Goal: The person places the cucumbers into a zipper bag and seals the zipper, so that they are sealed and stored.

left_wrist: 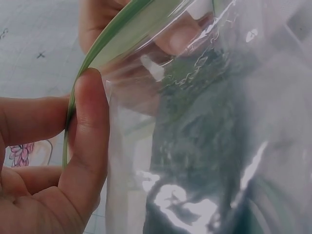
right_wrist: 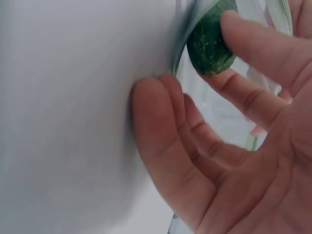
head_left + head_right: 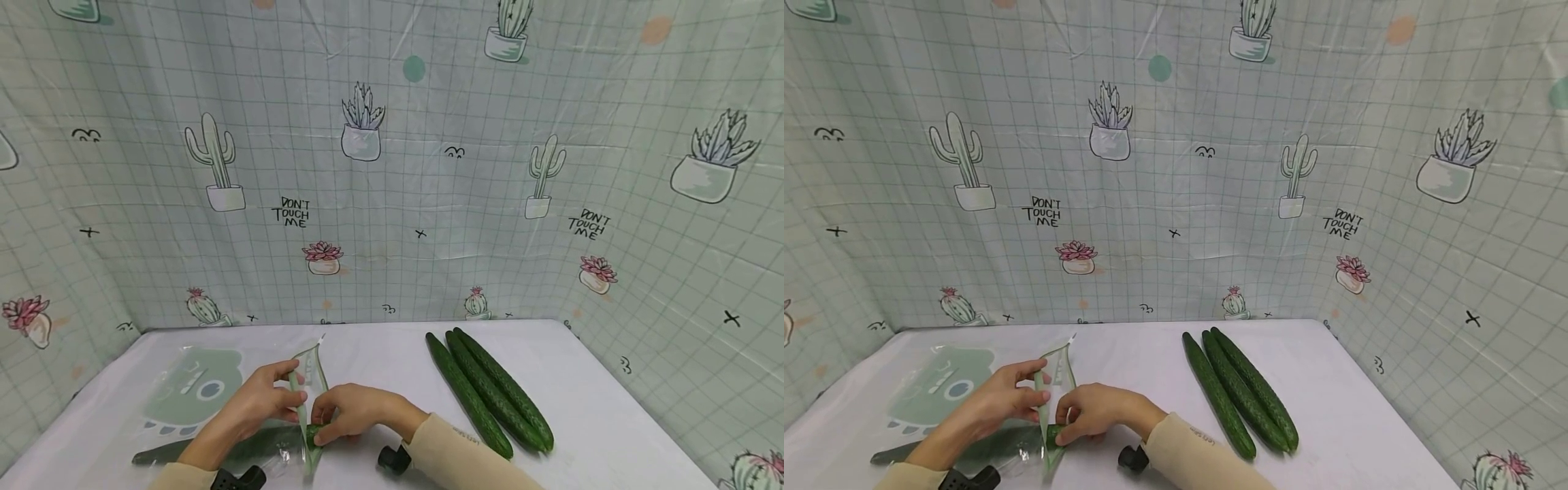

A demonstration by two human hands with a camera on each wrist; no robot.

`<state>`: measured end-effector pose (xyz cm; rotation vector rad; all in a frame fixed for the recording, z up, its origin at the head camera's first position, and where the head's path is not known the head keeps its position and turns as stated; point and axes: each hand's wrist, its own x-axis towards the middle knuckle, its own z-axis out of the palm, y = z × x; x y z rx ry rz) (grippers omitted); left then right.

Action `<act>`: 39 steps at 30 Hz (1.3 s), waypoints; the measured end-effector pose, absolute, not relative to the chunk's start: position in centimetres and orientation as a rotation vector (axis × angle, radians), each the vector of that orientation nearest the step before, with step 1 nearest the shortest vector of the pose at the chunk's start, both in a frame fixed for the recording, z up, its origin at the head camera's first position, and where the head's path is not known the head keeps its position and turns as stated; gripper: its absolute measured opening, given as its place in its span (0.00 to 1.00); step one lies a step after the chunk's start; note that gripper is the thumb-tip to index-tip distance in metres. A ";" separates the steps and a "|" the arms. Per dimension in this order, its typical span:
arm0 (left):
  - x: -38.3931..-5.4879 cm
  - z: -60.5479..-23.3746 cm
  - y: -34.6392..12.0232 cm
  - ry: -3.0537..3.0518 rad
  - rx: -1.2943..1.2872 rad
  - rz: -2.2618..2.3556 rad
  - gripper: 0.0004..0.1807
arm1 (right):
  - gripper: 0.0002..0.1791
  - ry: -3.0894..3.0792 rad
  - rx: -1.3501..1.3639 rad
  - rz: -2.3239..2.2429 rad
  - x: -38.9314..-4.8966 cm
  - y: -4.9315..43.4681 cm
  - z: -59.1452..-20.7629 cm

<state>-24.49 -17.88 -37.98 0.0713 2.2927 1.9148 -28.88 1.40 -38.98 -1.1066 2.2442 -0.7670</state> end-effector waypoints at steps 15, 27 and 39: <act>-24.4 -37.8 -18.0 2.311 0.056 1.914 0.38 | 0.03 2.239 -1.133 -0.768 -29.4 1.6 -39.6; -24.6 -38.0 -18.2 2.307 0.063 1.911 0.39 | 0.03 2.295 -1.212 -0.630 -29.0 0.5 -39.8; -24.4 -37.7 -18.1 2.301 0.076 1.912 0.39 | 0.03 2.315 -1.313 -0.580 -29.3 0.5 -40.1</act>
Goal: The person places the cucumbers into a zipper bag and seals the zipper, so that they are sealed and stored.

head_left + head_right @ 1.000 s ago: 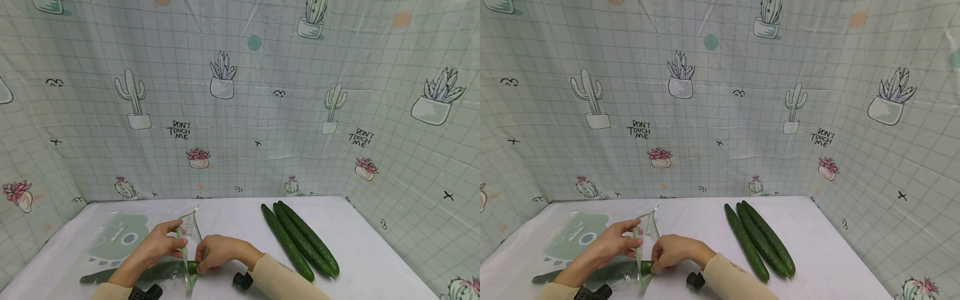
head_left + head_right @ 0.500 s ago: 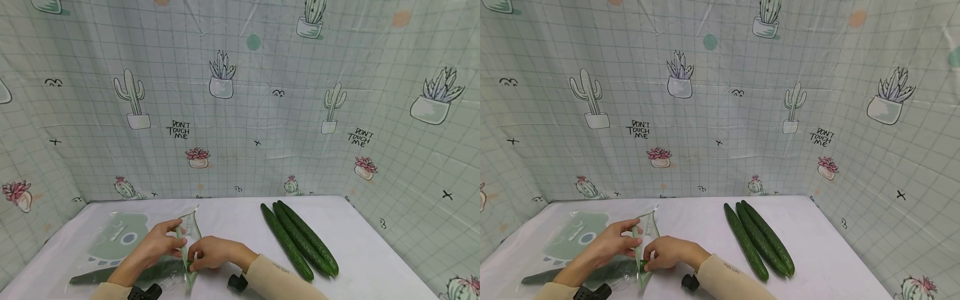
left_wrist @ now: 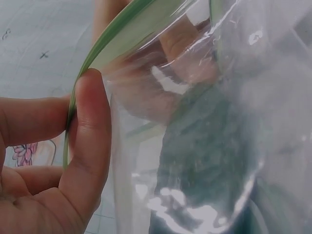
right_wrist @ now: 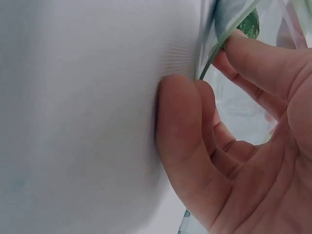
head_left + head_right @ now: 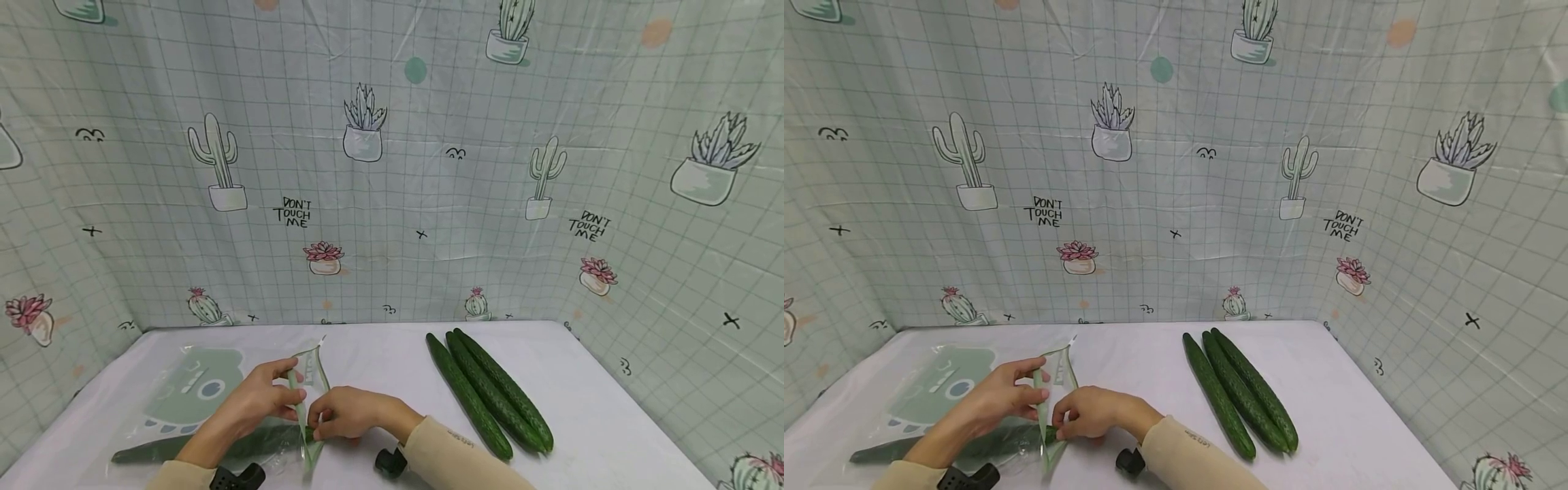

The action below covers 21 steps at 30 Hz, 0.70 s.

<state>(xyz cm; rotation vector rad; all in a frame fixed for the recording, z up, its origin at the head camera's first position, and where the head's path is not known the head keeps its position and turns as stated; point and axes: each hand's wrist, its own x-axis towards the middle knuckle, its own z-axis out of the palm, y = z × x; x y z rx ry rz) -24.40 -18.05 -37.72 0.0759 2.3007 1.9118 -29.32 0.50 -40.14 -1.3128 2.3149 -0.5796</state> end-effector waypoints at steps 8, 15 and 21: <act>-24.3 -37.5 -17.9 2.314 0.074 1.914 0.38 | 0.03 2.333 -1.287 -0.595 -29.3 0.2 -40.3; -24.3 -37.6 -18.0 2.311 0.071 1.919 0.38 | 0.03 2.325 -1.243 -0.621 -29.2 0.3 -40.3; -24.3 -37.9 -18.1 2.300 0.074 1.916 0.39 | 0.10 2.304 -1.369 -0.560 -29.4 1.1 -39.8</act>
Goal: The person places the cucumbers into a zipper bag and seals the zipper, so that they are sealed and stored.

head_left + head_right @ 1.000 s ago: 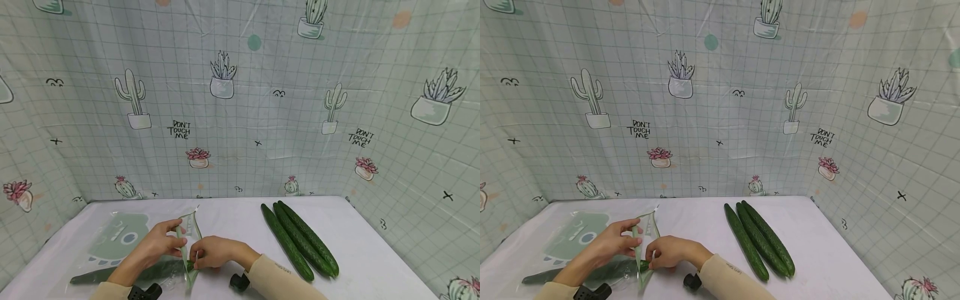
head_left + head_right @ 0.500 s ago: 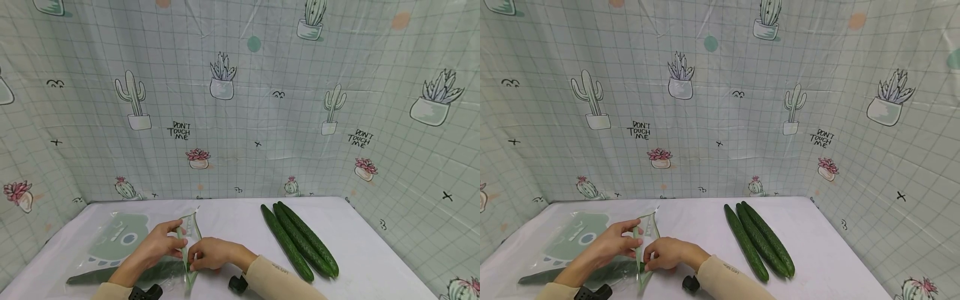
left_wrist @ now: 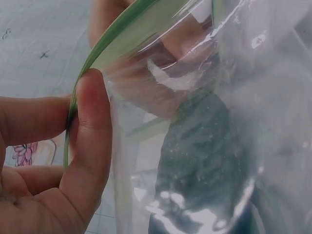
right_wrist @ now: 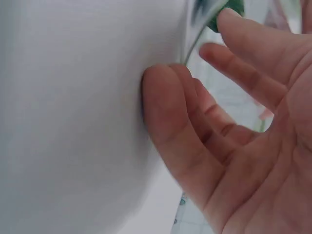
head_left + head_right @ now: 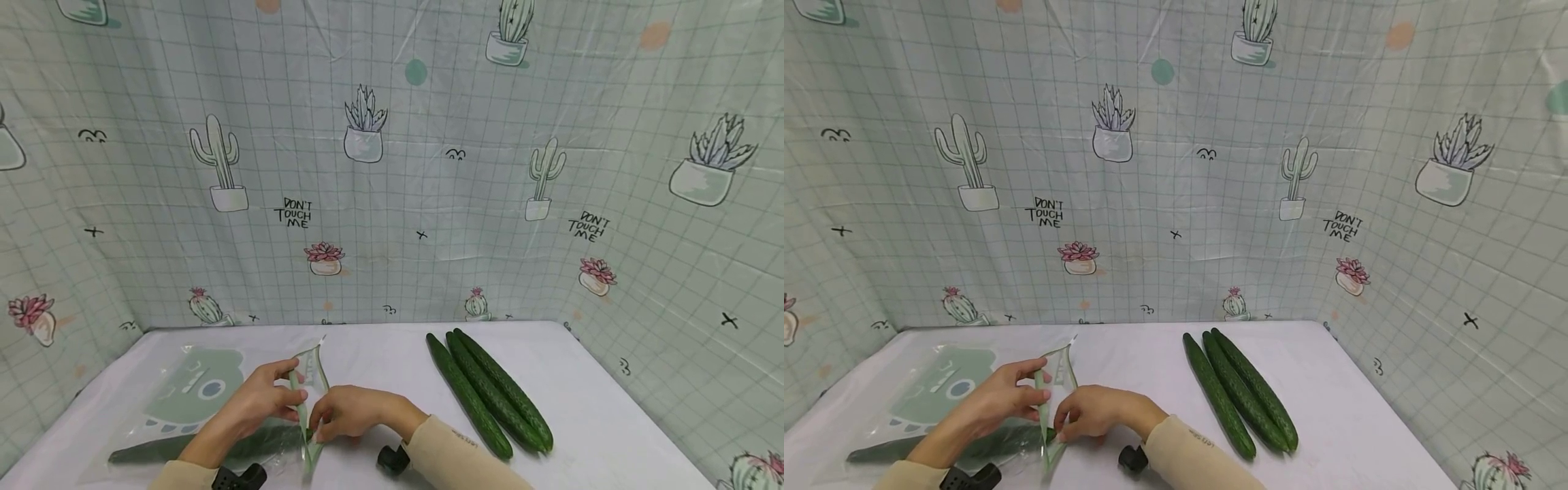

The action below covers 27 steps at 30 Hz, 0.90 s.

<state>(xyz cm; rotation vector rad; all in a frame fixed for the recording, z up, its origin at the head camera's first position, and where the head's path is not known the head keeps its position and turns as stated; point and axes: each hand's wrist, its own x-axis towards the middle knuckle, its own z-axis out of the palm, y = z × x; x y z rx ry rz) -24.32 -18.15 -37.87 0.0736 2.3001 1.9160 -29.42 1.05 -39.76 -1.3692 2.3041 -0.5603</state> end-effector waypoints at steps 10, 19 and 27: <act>-24.5 -38.4 -18.1 2.326 0.049 1.886 0.40 | 0.16 2.408 -1.274 -0.692 -28.4 6.5 -38.1; -24.3 -38.1 -18.2 2.326 0.165 1.833 0.41 | 0.16 2.604 -1.195 -0.778 -27.3 13.3 -37.8; -24.1 -38.4 -18.8 2.324 0.205 1.892 0.43 | 0.18 2.880 -1.067 -0.680 -26.4 18.3 -37.3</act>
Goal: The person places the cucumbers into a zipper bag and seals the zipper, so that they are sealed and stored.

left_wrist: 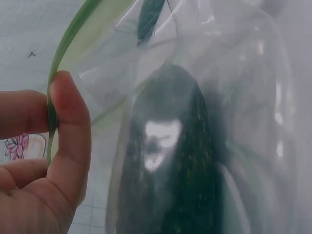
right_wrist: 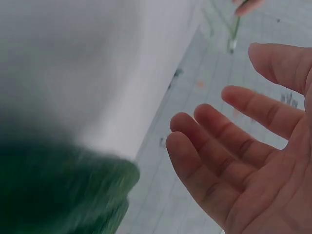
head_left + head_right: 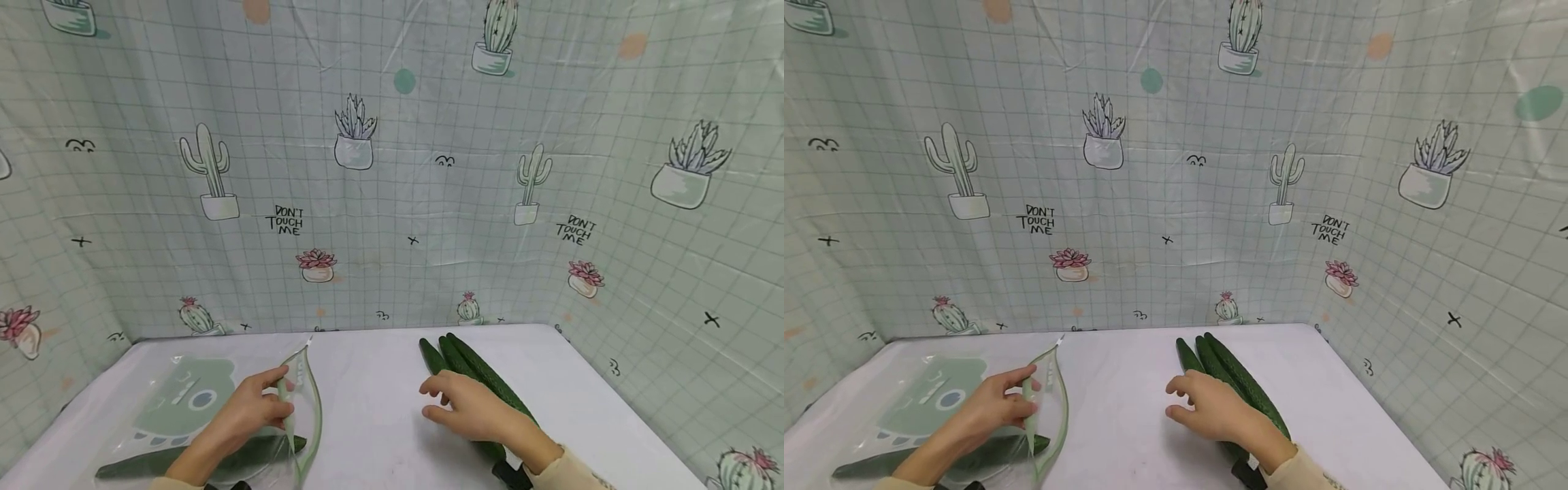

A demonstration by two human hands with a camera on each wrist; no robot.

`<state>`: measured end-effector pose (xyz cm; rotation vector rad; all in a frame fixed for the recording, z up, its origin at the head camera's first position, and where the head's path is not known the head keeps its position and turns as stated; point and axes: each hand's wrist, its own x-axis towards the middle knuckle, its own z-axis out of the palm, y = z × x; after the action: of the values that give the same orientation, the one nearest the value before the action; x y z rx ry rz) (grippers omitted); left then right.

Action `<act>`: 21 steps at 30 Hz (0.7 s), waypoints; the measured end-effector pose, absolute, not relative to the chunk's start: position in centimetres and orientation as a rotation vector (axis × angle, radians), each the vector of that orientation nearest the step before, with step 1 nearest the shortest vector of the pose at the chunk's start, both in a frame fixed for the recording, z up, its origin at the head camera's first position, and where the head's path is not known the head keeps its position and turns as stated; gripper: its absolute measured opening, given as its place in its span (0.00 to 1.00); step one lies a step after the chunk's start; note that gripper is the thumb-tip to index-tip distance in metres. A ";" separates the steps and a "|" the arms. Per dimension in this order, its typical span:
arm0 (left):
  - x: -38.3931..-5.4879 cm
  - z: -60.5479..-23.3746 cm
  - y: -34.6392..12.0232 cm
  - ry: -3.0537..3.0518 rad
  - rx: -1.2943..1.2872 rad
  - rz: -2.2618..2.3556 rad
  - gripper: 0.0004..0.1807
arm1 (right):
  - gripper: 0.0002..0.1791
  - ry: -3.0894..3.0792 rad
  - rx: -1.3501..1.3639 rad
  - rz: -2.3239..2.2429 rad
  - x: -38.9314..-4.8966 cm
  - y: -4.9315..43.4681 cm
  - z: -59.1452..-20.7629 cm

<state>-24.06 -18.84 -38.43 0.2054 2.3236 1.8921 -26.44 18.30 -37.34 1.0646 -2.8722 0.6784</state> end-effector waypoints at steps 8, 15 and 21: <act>-24.0 -38.5 -19.6 2.271 0.197 1.903 0.43 | 0.21 -2.891 0.936 0.636 -26.3 21.7 -37.6; -23.9 -38.7 -20.1 2.235 0.221 1.898 0.43 | 0.24 -2.929 0.852 0.617 -26.7 22.5 -37.9; -24.0 -38.7 -20.1 2.246 0.234 1.894 0.43 | 0.25 -2.994 0.730 0.622 -26.7 22.5 -38.4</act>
<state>-23.99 -20.13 -38.66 0.2342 2.2464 1.8942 -26.66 22.54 -38.41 0.7296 -2.9939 0.6217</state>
